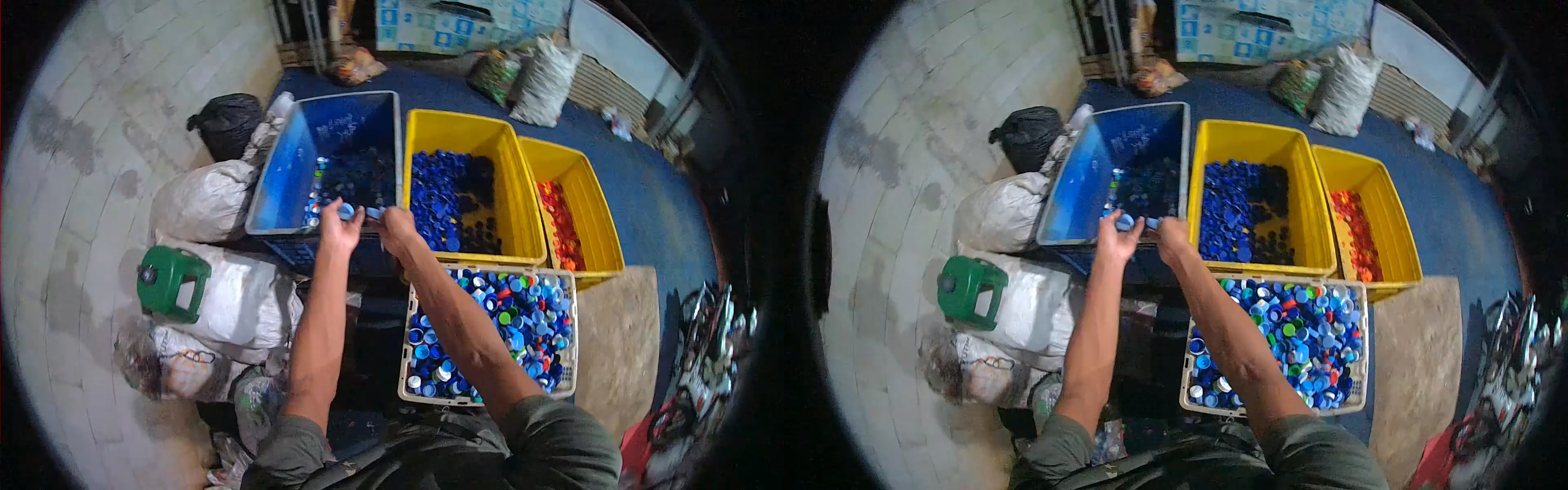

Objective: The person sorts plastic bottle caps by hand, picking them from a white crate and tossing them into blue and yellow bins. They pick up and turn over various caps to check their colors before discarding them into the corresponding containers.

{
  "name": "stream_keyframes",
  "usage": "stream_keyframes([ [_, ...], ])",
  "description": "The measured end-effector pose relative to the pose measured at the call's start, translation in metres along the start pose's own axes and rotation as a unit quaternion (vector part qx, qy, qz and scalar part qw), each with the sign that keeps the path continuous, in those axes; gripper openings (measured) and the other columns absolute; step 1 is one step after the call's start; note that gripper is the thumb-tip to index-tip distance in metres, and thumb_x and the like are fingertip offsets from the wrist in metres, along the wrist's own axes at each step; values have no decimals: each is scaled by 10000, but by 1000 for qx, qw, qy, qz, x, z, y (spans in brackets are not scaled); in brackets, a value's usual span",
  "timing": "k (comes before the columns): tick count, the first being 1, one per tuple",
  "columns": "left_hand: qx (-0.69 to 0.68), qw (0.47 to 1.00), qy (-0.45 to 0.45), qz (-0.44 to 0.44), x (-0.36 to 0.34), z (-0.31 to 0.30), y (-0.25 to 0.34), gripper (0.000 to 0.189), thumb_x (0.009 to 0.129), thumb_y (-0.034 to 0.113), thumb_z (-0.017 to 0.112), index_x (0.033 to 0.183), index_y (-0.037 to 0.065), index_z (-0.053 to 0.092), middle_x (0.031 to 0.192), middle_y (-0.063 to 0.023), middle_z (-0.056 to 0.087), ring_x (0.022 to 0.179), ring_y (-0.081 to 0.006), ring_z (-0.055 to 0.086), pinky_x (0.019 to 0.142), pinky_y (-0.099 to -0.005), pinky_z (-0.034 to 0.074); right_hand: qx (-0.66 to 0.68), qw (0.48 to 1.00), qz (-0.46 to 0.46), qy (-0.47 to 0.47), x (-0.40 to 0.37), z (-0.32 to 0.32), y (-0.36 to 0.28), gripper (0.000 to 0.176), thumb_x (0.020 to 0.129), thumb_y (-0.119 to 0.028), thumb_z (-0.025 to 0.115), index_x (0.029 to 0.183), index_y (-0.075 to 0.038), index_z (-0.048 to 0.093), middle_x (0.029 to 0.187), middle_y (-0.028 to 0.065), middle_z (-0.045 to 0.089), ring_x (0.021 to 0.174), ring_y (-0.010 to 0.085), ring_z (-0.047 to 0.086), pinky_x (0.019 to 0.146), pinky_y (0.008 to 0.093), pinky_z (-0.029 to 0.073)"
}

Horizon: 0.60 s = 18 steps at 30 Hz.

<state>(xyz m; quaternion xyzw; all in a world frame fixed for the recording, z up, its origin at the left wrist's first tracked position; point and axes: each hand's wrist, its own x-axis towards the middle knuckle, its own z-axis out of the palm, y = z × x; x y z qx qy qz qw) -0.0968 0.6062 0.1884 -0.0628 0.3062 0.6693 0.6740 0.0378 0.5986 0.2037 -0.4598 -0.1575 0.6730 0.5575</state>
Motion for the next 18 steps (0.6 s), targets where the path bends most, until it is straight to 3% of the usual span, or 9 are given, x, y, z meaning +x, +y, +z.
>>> stream_keyframes([
  [2,57,997,34,-48,20,6,6,192,892,152,548,964,6,446,930,-156,522,910,-339,548,882,-494,504,-12,999,-7,-34,21,3,4,157,797,53,400,901,59,518,907,177,552,802,295,613,655,392,561],
  [3,79,996,31,2,-10,27,3,228,879,124,549,1019,-5,425,995,-181,512,959,-345,531,898,-483,482,-35,999,-8,-17,40,1,15,142,814,34,406,901,52,516,859,169,565,731,289,613,605,402,547],
  [4,89,993,-74,8,-12,20,7,272,869,121,562,1048,-20,413,1070,-218,495,998,-346,517,890,-464,481,-19,996,-60,55,37,8,19,121,822,17,429,884,54,526,801,165,569,646,259,590,583,379,519],
  [5,53,998,-36,8,2,10,9,263,872,108,556,1049,-38,428,1105,-252,493,1028,-348,512,925,-464,465,-149,988,-44,-10,7,5,-4,457,756,22,489,1203,117,507,936,200,591,786,225,596,610,355,485],
  [6,2,999,-37,-31,22,-10,18,289,886,105,540,1092,-60,423,1170,-274,475,1104,-373,504,984,-484,434,-183,977,-97,51,1,4,5,514,774,15,508,1277,115,474,1034,252,612,912,284,628,718,385,502],
  [8,-14,997,-30,74,-26,5,7,303,933,104,500,1157,-83,417,1252,-265,457,1245,-389,438,1078,-477,376,-356,890,-269,93,-9,-19,30,446,799,43,507,1241,102,485,1080,218,615,1043,240,613,766,294,509],
  [11,-13,990,-83,110,-61,-17,-11,291,934,147,544,1177,-8,505,1173,-181,555,1091,-288,559,1006,-431,456,-240,936,-258,7,-62,-60,53,469,843,113,405,1312,92,417,1256,226,542,1192,269,550,913,314,495],
  [15,191,969,-75,140,-115,-52,-74,294,881,110,638,1147,35,537,1051,-79,595,875,-163,578,810,-312,512,-317,924,-206,-64,-165,-131,64,419,850,109,392,1256,53,479,1118,162,621,1022,212,637,882,312,513],
  [18,408,893,-85,170,-152,-84,-122,308,829,68,689,1112,45,570,982,-42,606,801,-96,550,711,-249,478,-363,913,-156,-95,-233,-193,68,333,859,57,466,1172,7,568,947,127,678,930,179,660,812,324,527],
])
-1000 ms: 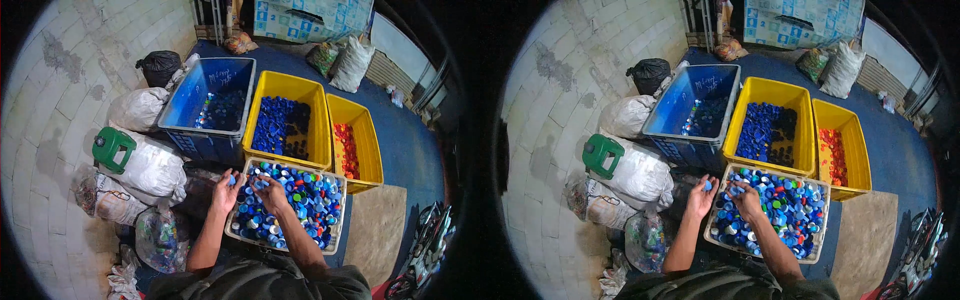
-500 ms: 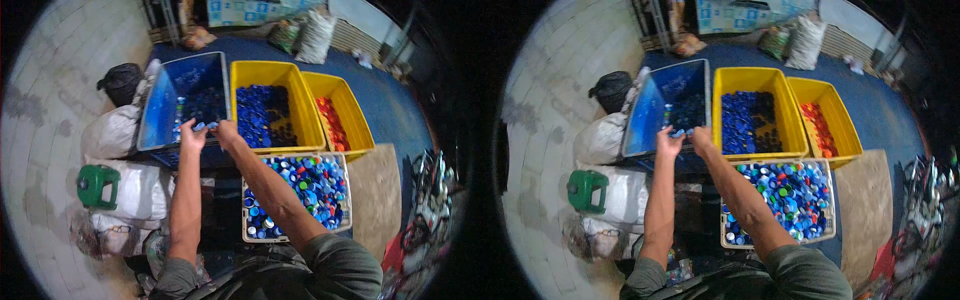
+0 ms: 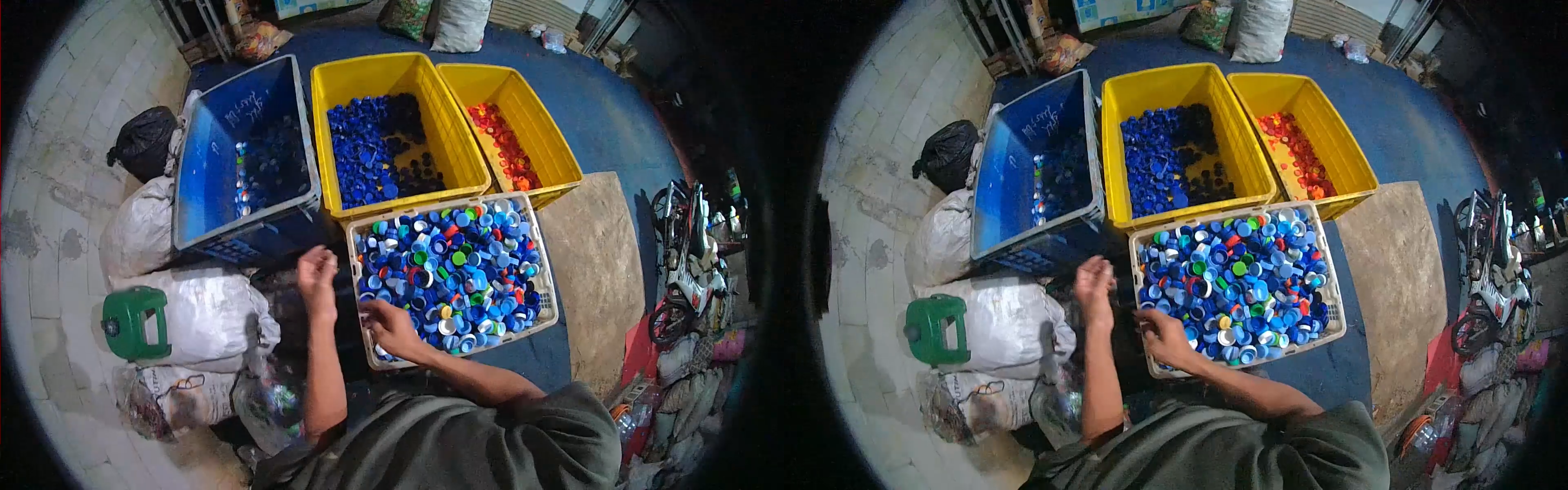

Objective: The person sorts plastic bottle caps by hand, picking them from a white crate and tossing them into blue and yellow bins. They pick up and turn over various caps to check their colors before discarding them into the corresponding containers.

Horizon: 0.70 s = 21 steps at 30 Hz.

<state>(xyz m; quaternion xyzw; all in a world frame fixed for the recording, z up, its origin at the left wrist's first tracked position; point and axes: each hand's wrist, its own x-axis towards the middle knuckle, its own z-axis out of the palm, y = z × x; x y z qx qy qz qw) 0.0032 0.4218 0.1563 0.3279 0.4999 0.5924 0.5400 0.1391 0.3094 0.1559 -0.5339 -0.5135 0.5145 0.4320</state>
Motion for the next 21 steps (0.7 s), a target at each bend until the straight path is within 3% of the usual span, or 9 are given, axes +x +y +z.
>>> stream_keyframes([
  [1,87,996,-27,26,-18,0,-10,302,827,65,683,1107,46,572,1003,-43,609,833,-105,551,724,-253,477,-52,996,56,-35,-19,-19,-17,322,860,56,460,1155,9,580,963,137,676,943,188,660,811,331,528],
  [2,172,982,-54,54,-32,1,-18,295,824,61,677,1101,47,575,1024,-44,612,865,-113,551,737,-258,476,-89,995,19,-29,-38,-34,-13,331,840,71,461,1139,13,591,983,147,674,916,198,662,798,332,530],
  [3,220,972,-74,19,-45,0,-23,341,816,54,670,1141,41,570,1049,-51,605,897,-122,541,766,-273,472,-91,992,67,-62,-49,-53,-22,352,809,75,483,1135,8,598,985,142,673,877,197,660,783,325,529],
  [6,424,890,-116,122,-73,-2,-31,426,739,-10,652,1155,50,578,1098,-131,602,1030,-299,563,895,-411,450,-110,993,-13,25,-73,-95,-12,392,761,56,505,1138,-11,592,932,147,662,813,221,646,734,321,511],
  [7,462,861,-148,150,-76,-4,-32,526,700,-1,665,1209,63,547,1171,-153,556,1122,-360,497,977,-468,381,-135,990,-6,42,-77,-113,-10,391,758,62,503,1131,-11,596,925,135,664,810,212,645,726,317,511],
  [13,565,806,-111,135,-95,2,-38,602,707,75,728,1265,73,501,1227,-158,510,1138,-377,469,974,-486,373,-133,970,-6,203,-91,-173,-3,379,753,86,493,1103,-3,609,902,130,683,753,198,653,683,297,507],
  [18,599,782,-116,126,-96,10,-39,528,747,107,736,1229,54,526,1183,-168,545,1123,-377,477,968,-480,374,-144,965,-7,219,-106,-196,9,364,780,117,443,1096,16,594,922,114,684,744,127,627,681,264,519],
  [19,607,779,-110,115,-92,9,-43,499,763,73,718,1223,36,526,1152,-178,570,1080,-362,525,935,-450,416,-124,966,5,225,-108,-197,7,357,756,73,486,1086,13,610,912,166,682,745,225,656,688,314,507],
  [21,564,814,-94,102,-87,7,-51,506,736,63,741,1200,25,544,1063,-164,609,947,-319,584,845,-412,465,-145,965,-15,219,-111,-196,7,356,755,75,484,1083,14,609,905,168,679,732,234,651,681,317,505],
])
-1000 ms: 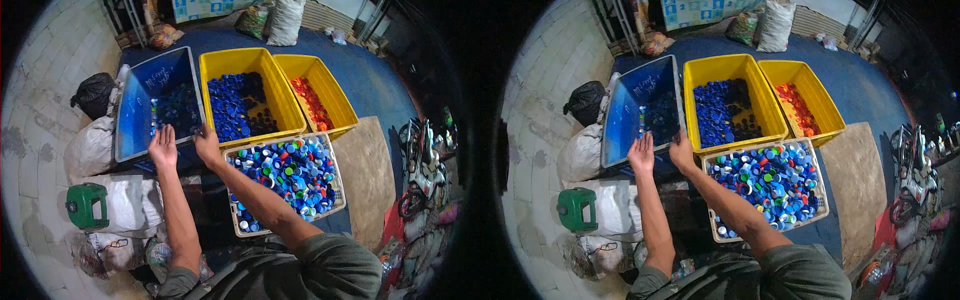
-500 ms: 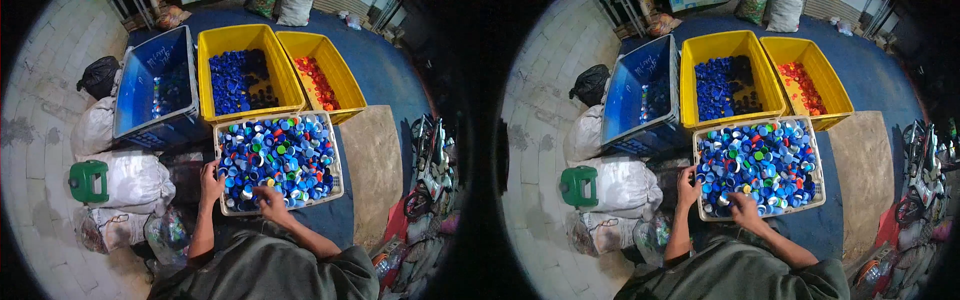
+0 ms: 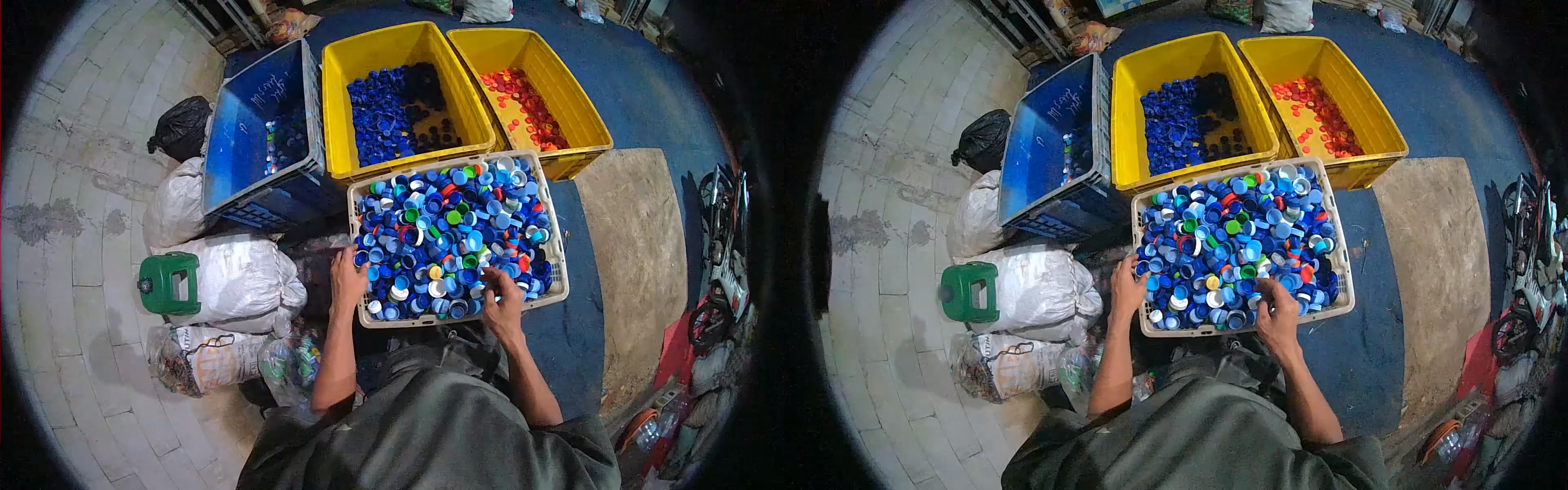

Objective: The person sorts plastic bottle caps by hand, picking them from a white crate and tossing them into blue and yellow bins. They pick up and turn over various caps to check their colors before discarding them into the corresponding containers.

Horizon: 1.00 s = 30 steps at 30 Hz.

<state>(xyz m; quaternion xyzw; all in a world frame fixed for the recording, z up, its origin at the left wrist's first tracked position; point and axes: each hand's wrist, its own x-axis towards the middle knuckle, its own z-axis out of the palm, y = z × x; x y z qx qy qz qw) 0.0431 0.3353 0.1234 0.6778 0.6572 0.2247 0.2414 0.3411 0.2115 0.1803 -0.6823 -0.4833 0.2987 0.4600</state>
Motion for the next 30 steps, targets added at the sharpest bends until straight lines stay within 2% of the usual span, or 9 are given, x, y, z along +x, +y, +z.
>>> stream_keyframes([
  [2,-33,999,6,-3,2,5,-6,490,720,56,761,1166,5,565,979,-148,639,786,-254,626,721,-366,512,-12,1000,-16,-11,-2,-1,-1,361,752,84,485,1083,12,609,902,154,678,717,216,640,674,306,502],
  [6,-31,999,-27,-30,0,-1,9,495,714,86,773,1158,18,566,1004,-155,630,818,-272,632,731,-368,516,-36,998,-10,-60,-3,1,-6,380,738,102,500,1087,-1,611,891,109,674,700,151,611,661,274,491],
  [10,-133,983,-42,-120,-3,-2,14,573,675,147,811,1177,23,565,968,-113,619,807,-179,595,732,-332,502,-23,996,-21,-87,1,5,-16,319,773,61,539,1082,16,602,948,205,656,886,346,660,733,374,518],
  [13,-279,949,17,-143,-8,11,1,566,696,137,799,1197,26,559,984,-84,598,856,-159,573,757,-311,490,-45,995,-38,-79,2,8,-13,329,765,61,540,1087,15,595,961,206,652,887,359,652,736,388,516],
  [16,-481,860,1,-172,-8,7,-6,483,746,40,720,1197,-2,552,988,-66,581,853,-148,558,779,-289,468,-74,996,-18,-51,3,5,-11,340,750,53,546,1083,6,593,971,197,643,872,365,634,737,402,505],
  [19,-688,696,-28,-202,-17,-14,16,226,814,22,575,1039,20,577,960,-90,600,867,-179,574,771,-303,458,-103,995,5,4,2,-4,5,333,743,41,557,1072,0,596,942,185,629,842,353,613,737,418,487],
  [24,-788,555,-72,-258,-36,-19,45,125,846,92,571,966,59,557,891,-72,592,835,-182,560,750,-355,447,-261,963,-44,44,-1,-25,8,253,750,-64,665,994,-30,608,928,158,570,893,342,522,788,425,428],
  [27,-756,577,-95,-295,-42,-8,51,82,884,140,582,933,78,559,822,-43,565,783,-169,547,702,-349,443,-276,960,-54,-10,0,-21,10,250,763,-104,674,996,-36,614,907,162,573,864,349,528,757,439,437],
  [30,-665,686,-120,-269,-42,1,63,108,890,154,645,869,100,554,712,3,519,664,-104,502,613,-272,416,-290,955,-51,-23,5,0,0,289,758,-157,695,1007,-36,614,889,170,582,839,357,541,711,458,450],
])
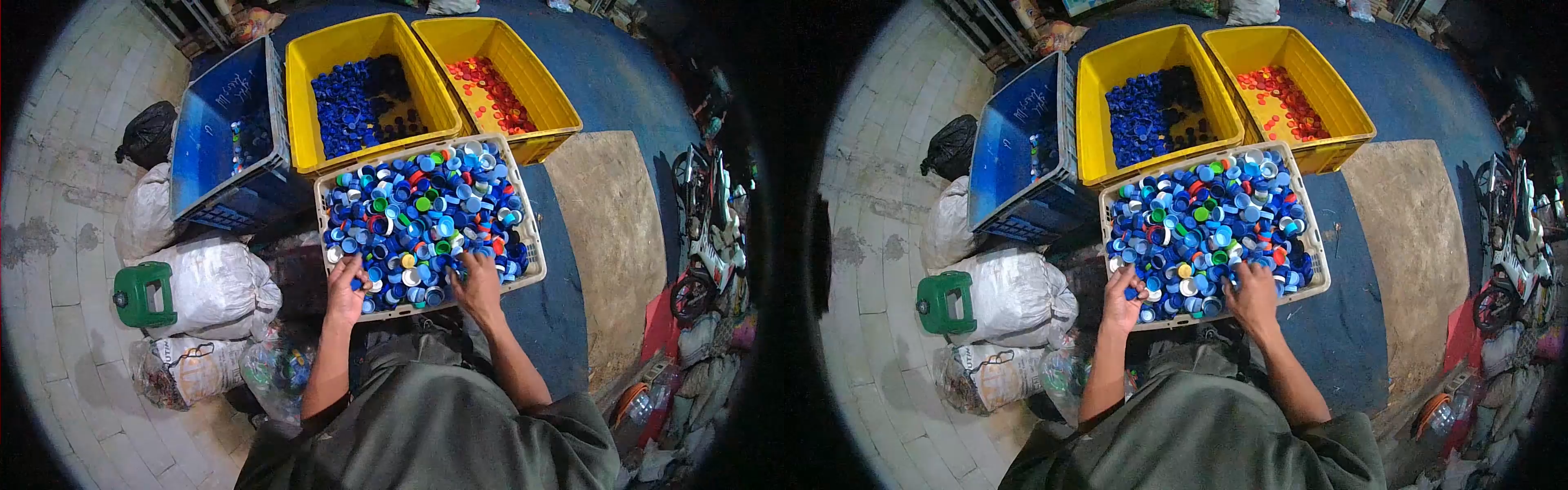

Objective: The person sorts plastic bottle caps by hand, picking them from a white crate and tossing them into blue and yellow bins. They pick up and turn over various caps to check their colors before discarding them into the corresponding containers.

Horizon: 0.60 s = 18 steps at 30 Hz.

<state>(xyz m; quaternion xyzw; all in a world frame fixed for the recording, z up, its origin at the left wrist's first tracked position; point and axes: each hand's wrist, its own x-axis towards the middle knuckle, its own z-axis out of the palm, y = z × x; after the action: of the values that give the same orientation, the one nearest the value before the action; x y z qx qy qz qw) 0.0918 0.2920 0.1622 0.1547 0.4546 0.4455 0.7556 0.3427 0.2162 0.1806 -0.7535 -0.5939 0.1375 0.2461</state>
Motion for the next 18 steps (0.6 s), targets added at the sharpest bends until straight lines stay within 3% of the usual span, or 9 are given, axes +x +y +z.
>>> stream_keyframes([
  [3,191,980,10,51,2,10,-5,157,822,138,731,870,67,599,716,17,540,662,-72,505,598,-244,417,-15,999,19,-24,7,9,-16,295,752,-144,706,1017,-46,621,903,167,585,882,361,543,750,458,450],
  [5,361,923,31,131,3,17,-9,184,795,138,754,897,50,629,743,18,562,690,-78,525,619,-255,438,-41,997,37,-47,11,10,-23,308,752,-149,709,1028,-46,619,915,175,584,887,370,541,752,462,450],
  [9,534,813,26,231,0,38,-1,265,747,112,768,963,20,646,865,-62,652,817,-178,628,706,-303,478,-42,999,-3,-8,17,24,-14,247,750,-120,673,966,-30,594,894,186,576,858,370,546,707,465,451],
  [10,566,791,21,232,-3,47,3,276,755,94,748,991,9,632,932,-112,657,869,-245,645,728,-336,492,-38,999,-5,-14,18,27,-11,240,748,-114,675,957,-32,592,892,186,578,860,368,548,709,464,451],
  [12,583,754,-5,304,10,43,-3,279,766,75,727,1020,18,625,947,-124,650,882,-284,639,742,-364,498,-29,999,-10,-24,21,29,-8,225,744,-103,679,938,-35,589,888,184,582,863,364,553,713,463,450],
  [13,590,733,-18,338,15,41,-5,282,772,65,716,1035,23,621,954,-129,647,889,-304,636,749,-378,501,5,1000,-7,-8,22,26,-8,221,742,-98,683,932,-36,588,892,187,585,864,368,552,713,466,447],
  [15,605,730,-29,316,24,41,-6,317,783,71,706,1081,30,607,1013,-155,641,937,-353,615,794,-409,497,72,997,-2,23,25,19,-8,215,739,-88,691,920,-39,586,899,192,590,867,375,550,713,474,441],
  [16,611,724,-34,317,30,39,-8,324,782,80,709,1085,31,606,1023,-156,642,945,-352,614,800,-413,496,89,994,-1,56,27,23,-2,227,764,-78,707,953,-37,588,880,131,602,810,279,574,692,412,458],
  [18,654,685,-49,318,37,39,-6,356,781,118,720,1105,32,600,1058,-167,644,973,-356,608,818,-430,490,289,951,105,34,33,18,3,228,801,-85,704,993,-38,591,858,70,589,773,194,562,676,345,460],
])
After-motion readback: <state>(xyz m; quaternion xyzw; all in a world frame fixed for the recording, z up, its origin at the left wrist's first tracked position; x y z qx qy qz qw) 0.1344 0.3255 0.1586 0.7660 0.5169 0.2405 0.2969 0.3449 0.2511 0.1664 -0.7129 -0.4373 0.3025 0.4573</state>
